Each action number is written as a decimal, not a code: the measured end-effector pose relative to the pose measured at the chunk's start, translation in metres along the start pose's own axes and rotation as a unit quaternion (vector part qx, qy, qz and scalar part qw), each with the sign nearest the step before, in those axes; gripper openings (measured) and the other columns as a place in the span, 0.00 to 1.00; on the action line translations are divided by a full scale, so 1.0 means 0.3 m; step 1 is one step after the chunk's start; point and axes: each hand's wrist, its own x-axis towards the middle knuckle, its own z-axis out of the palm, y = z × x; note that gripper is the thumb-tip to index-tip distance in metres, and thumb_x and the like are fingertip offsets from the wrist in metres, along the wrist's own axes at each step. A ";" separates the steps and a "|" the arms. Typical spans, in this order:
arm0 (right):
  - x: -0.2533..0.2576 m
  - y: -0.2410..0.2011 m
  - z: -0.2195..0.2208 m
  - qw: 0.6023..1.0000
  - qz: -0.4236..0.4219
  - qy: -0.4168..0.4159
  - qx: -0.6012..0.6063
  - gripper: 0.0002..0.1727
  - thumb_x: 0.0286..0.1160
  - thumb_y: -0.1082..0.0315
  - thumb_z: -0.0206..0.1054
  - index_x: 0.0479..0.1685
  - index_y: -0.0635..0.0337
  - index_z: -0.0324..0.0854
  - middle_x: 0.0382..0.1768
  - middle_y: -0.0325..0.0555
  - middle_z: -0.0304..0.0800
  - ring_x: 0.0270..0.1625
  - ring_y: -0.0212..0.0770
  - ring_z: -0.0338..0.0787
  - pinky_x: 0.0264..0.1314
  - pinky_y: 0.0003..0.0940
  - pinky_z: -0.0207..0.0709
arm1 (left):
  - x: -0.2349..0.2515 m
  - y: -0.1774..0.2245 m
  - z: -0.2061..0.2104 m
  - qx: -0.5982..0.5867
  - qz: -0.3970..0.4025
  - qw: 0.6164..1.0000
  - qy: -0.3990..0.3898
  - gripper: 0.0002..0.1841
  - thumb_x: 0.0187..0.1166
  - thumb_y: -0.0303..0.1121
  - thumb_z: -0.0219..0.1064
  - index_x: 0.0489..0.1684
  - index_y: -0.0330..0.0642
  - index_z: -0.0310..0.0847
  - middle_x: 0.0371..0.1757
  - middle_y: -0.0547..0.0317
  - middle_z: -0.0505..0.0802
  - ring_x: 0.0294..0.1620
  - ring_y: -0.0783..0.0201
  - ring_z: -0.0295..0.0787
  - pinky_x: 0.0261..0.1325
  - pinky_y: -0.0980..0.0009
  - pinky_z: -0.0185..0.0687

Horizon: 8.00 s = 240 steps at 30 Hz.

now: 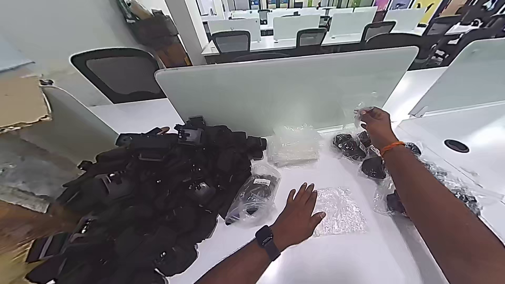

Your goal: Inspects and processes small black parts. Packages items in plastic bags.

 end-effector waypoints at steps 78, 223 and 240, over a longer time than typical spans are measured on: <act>-0.701 -0.029 -0.057 0.893 0.084 -0.295 -0.330 0.20 0.79 0.57 0.69 0.63 0.54 0.72 0.26 0.38 0.83 0.25 0.38 0.83 0.32 0.41 0.80 | -0.013 -0.025 0.011 0.072 -0.018 0.997 0.015 0.35 0.85 0.63 0.54 0.80 0.45 0.76 0.88 0.57 0.74 0.92 0.51 0.59 0.88 0.35 0.47; -0.914 -0.055 0.054 0.934 -0.033 -0.296 0.198 0.21 0.77 0.62 0.74 0.67 0.51 0.79 0.54 0.33 0.94 0.55 0.33 0.94 0.61 0.32 0.91 | -0.021 -0.048 -0.007 -0.552 0.047 0.802 0.224 0.17 0.93 0.39 0.53 0.41 0.45 0.89 0.43 0.62 0.98 0.40 0.70 0.94 0.46 0.71 0.91; -0.737 -0.066 -0.075 0.964 -0.008 -0.258 0.058 0.27 0.71 0.75 0.69 0.73 0.54 0.76 0.63 0.37 0.88 0.30 0.26 0.85 0.32 0.23 0.84 | -0.004 -0.031 -0.015 -0.478 -0.070 0.837 0.256 0.10 0.88 0.26 0.57 0.49 0.30 0.83 0.36 0.58 0.93 0.27 0.70 0.88 0.29 0.74 0.85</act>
